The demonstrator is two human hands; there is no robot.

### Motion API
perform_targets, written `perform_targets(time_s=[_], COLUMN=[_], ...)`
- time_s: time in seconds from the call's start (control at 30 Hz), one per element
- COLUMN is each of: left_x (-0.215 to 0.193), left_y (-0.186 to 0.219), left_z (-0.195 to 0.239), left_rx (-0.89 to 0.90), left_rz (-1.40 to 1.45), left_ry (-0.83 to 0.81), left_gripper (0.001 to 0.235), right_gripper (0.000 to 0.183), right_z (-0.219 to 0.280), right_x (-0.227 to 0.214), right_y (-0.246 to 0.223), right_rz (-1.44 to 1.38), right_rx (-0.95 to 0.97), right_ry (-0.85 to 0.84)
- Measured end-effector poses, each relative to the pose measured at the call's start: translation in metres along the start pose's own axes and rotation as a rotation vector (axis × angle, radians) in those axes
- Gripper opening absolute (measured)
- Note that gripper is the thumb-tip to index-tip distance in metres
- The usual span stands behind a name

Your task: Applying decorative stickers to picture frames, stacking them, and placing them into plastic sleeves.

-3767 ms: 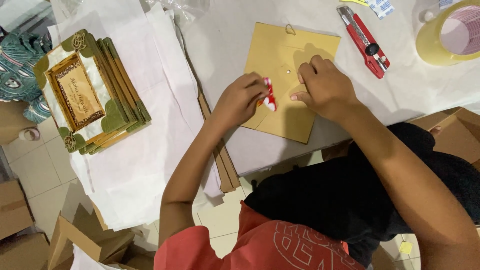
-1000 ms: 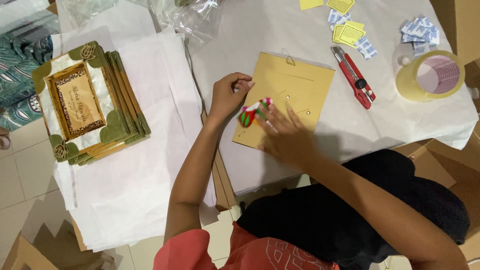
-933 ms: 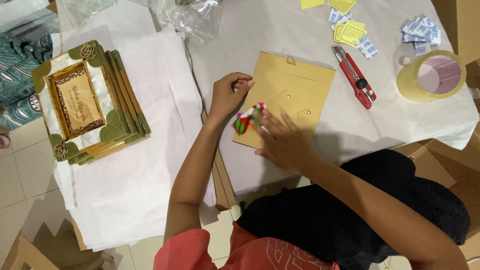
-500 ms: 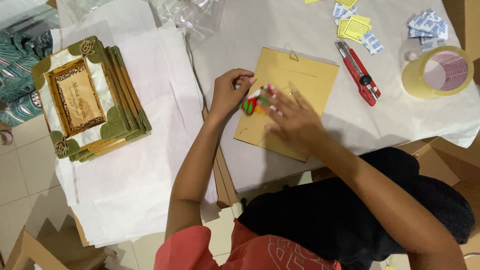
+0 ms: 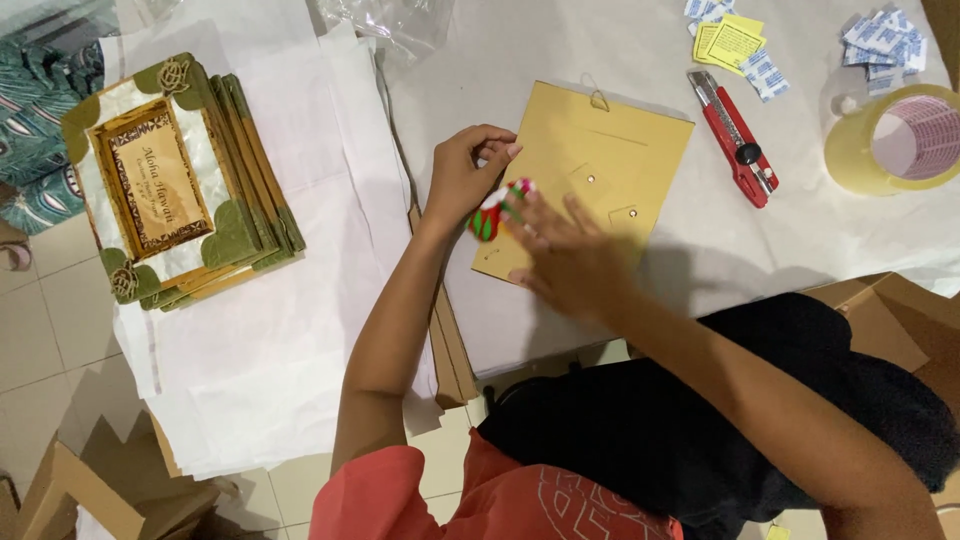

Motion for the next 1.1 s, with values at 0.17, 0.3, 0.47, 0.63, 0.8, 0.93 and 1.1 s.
perform_targets(time_s=[0.17,0.3,0.47,0.63,0.8,0.93,1.1], left_x=[0.000,-0.002,-0.001,0.000,0.000,0.000,-0.001], left_y=[0.002,0.006,0.004,-0.001,-0.004,0.002,0.004], left_z=[0.000,0.002,0.002,0.001,0.000,0.001,0.002], left_rx=[0.013,-0.001,0.004,-0.004,0.003,0.001,0.006], left_rz=[0.001,0.006,-0.003,0.001,0.000,-0.011,-0.032], left_ry=[0.008,0.011,0.008,0.016,0.006,-0.006,0.004], left_gripper=[0.013,0.012,0.013,0.013,0.015,0.014,0.012], right_gripper=[0.073,0.073,0.074,0.078,0.085,0.090,0.100], right_z=[0.015,0.026,0.034,0.032,0.041,0.042,0.054], right_x=[0.011,0.000,-0.006,-0.025,-0.023,-0.022,-0.020], right_y=[-0.016,-0.016,0.001,0.031,0.052,0.032,-0.002], right_rz=[-0.105,-0.075,0.105,0.240,0.240,0.098,0.120], right_rx=[-0.063,-0.103,-0.029,0.123,0.144,0.194,0.017], right_ry=[-0.156,-0.146,-0.164,-0.237,0.019,-0.170,-0.087])
Point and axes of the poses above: each hand's wrist, its own z-axis away from the middle knuckle, its own x-axis out of the palm, y = z × x, the point moved 5 cm from there along -z, towards the middle knuckle, and after that the axes turned 3 degrees about -y, right-handed, at the moved point
